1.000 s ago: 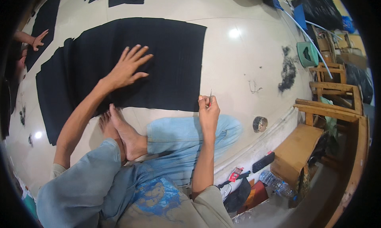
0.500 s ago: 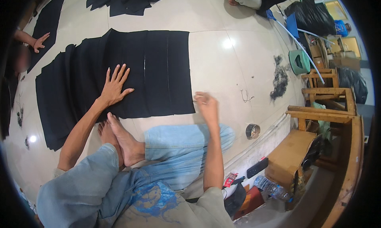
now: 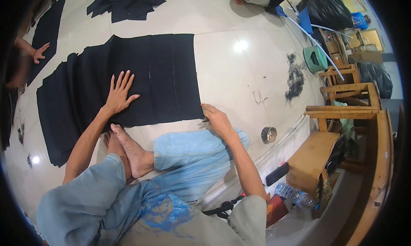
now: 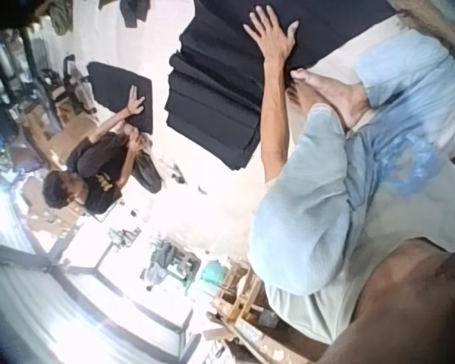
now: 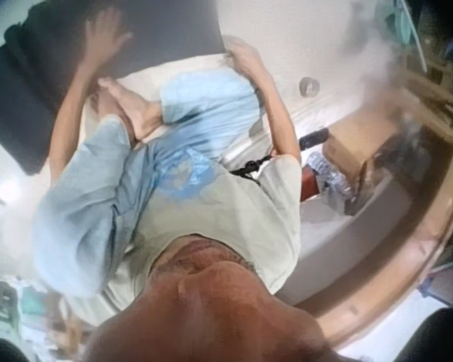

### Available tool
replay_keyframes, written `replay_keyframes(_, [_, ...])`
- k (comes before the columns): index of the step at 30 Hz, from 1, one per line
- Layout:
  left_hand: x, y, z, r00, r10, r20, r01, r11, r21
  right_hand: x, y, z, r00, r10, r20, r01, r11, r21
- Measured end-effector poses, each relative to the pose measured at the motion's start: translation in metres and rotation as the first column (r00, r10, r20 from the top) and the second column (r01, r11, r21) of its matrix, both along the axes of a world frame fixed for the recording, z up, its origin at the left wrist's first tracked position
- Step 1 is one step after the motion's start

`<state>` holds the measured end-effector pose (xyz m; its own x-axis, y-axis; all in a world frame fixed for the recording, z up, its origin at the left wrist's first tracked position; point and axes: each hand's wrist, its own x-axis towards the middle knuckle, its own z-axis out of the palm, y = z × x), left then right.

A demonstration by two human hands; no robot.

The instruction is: The person sits on the floor and uses scissors to cut a large piece of black fabric into smaller rectangular sections. They repeatedly align the fabric layers and make straight cuts along the edges, separating individual pieces.

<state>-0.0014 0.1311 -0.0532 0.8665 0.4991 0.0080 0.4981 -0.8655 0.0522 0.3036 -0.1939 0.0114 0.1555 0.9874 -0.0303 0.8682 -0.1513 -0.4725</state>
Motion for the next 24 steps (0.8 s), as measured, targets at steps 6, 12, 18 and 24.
replay_keyframes(6, [0.003,0.001,0.000,0.999,-0.011,0.031,0.011,1.000,-0.014,0.138,-0.044,-0.005,0.706,-0.455,0.543,0.615,0.774,-0.151])
replay_keyframes(12, [0.003,-0.002,0.004,0.993,-0.096,0.068,0.099,0.993,-0.057,0.074,-0.010,-0.017,0.721,-0.688,-0.081,0.692,0.720,0.053])
replay_keyframes(18, [-0.014,-0.033,0.031,0.975,-0.181,-0.130,0.139,0.950,-0.280,-0.049,0.144,-0.002,0.779,-0.375,-0.502,0.484,0.869,0.103])
replay_keyframes(24, [-0.031,-0.038,0.072,0.946,-0.252,-0.205,0.122,0.860,-0.496,-0.015,0.153,-0.057,0.539,-0.395,-0.744,0.615,0.788,0.027])
